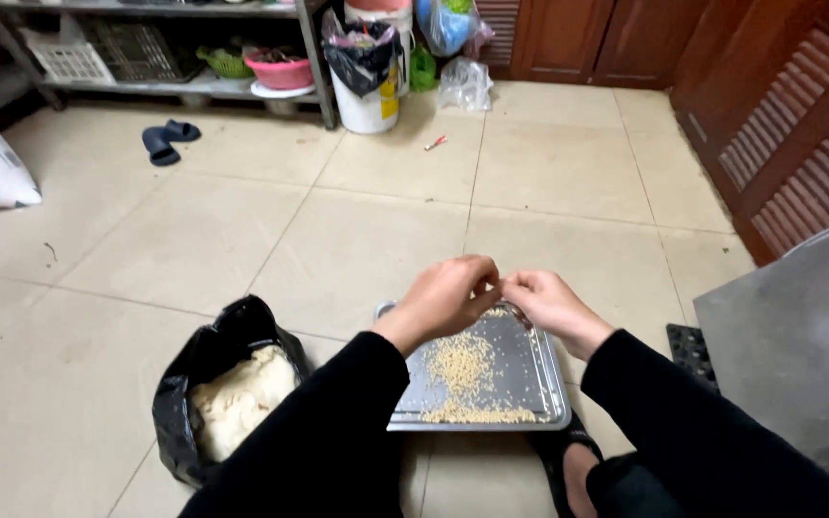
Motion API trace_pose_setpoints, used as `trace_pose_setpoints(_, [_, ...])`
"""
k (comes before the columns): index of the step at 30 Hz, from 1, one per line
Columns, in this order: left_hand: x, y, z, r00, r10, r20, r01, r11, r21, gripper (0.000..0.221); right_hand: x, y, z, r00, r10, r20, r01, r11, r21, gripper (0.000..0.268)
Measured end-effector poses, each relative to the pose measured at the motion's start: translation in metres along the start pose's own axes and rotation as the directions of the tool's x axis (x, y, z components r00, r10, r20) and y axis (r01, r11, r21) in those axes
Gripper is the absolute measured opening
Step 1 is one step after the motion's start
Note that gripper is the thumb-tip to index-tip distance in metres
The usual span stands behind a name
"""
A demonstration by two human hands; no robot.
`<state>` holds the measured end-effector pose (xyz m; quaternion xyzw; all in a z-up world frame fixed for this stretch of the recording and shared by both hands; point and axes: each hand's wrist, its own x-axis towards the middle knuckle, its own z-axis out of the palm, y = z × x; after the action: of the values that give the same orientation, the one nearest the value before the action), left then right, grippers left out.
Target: Rolling small pieces of dough into balls and coating them with sesame seeds in a metal tray.
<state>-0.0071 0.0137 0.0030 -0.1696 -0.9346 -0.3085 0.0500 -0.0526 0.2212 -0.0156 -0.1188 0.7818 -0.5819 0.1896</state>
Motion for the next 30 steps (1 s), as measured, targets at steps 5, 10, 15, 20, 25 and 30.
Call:
trace_pose_setpoints(5, [-0.007,0.011,-0.016,0.999,-0.008,-0.05,0.004,0.996,-0.088,0.017,-0.008,-0.013,-0.003,0.998,0.026,0.056,-0.031,0.995,0.096,0.012])
trace_pose_setpoints(10, [-0.005,0.003,-0.011,0.999,-0.013,-0.04,0.01,0.998,-0.064,0.017,0.001,0.002,-0.003,0.995,0.023,0.1,-0.031,0.996,0.086,0.012])
trace_pose_setpoints(15, [-0.006,0.01,-0.021,0.996,-0.09,-0.019,0.086,0.984,-0.153,0.026,0.01,0.009,-0.001,0.996,0.021,0.082,-0.024,0.999,0.033,0.029])
trace_pose_setpoints(20, [-0.006,0.003,-0.015,0.996,-0.09,-0.016,0.087,0.989,-0.117,0.031,0.015,0.015,-0.009,1.0,-0.016,0.0,0.016,0.989,-0.147,0.043])
trace_pose_setpoints(25, [0.0,-0.01,-0.006,0.998,-0.057,-0.005,0.057,0.998,-0.036,0.021,0.0,-0.002,-0.011,0.994,-0.107,-0.004,0.094,0.888,-0.45,0.023])
trace_pose_setpoints(30, [-0.007,0.004,-0.014,0.994,-0.101,0.045,0.103,0.994,-0.047,0.036,-0.014,-0.012,0.0,0.986,-0.165,0.029,0.151,0.802,-0.578,0.037])
